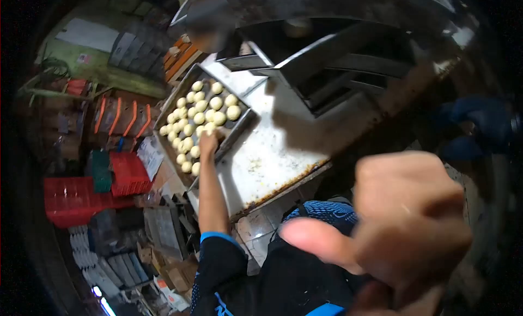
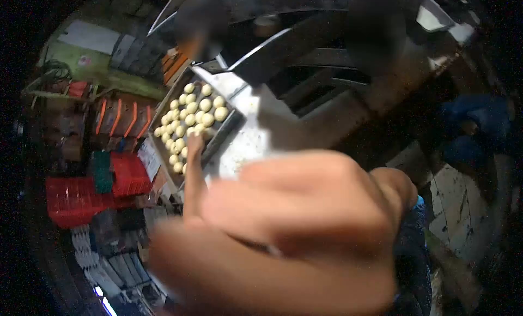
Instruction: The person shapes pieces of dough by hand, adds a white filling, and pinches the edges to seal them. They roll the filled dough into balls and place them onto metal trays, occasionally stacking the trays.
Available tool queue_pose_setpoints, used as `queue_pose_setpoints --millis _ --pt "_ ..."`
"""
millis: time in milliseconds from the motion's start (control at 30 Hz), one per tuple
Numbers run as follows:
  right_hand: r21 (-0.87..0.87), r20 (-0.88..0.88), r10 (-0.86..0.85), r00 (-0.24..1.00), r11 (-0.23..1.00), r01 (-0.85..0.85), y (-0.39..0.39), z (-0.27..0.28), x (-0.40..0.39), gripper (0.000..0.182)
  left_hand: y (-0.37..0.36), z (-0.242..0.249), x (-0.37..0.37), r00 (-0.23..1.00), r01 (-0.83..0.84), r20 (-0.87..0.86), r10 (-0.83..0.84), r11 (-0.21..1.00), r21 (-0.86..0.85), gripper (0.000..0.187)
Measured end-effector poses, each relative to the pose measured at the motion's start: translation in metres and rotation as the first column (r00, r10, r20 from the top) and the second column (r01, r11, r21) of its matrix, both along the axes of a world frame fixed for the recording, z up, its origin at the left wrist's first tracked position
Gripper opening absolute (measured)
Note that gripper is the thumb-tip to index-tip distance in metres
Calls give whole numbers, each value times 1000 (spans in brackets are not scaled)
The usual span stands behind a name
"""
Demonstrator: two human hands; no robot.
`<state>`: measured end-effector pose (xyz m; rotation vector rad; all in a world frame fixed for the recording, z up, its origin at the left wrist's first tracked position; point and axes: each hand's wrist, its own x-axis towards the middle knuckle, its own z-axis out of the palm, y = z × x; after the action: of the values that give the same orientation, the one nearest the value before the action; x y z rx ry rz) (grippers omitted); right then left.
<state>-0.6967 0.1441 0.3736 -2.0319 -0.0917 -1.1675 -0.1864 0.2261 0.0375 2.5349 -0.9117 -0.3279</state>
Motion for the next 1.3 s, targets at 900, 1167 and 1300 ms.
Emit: queue_pose_setpoints --millis 900,1167,1300 --pt "165 -24 268 963 951 -260 309 -170 141 38 365 152 -327 988 -130 -152 5 543 -829 35" --pt "204 -146 35 989 979 -5 346 -200 152 18 378 144 -327 826 -320 -513 -232 557 -766 62" --pt "-1 -199 -63 978 998 64 302 -243 187 34 354 134 -307 770 -459 -613 -174 516 -723 38"
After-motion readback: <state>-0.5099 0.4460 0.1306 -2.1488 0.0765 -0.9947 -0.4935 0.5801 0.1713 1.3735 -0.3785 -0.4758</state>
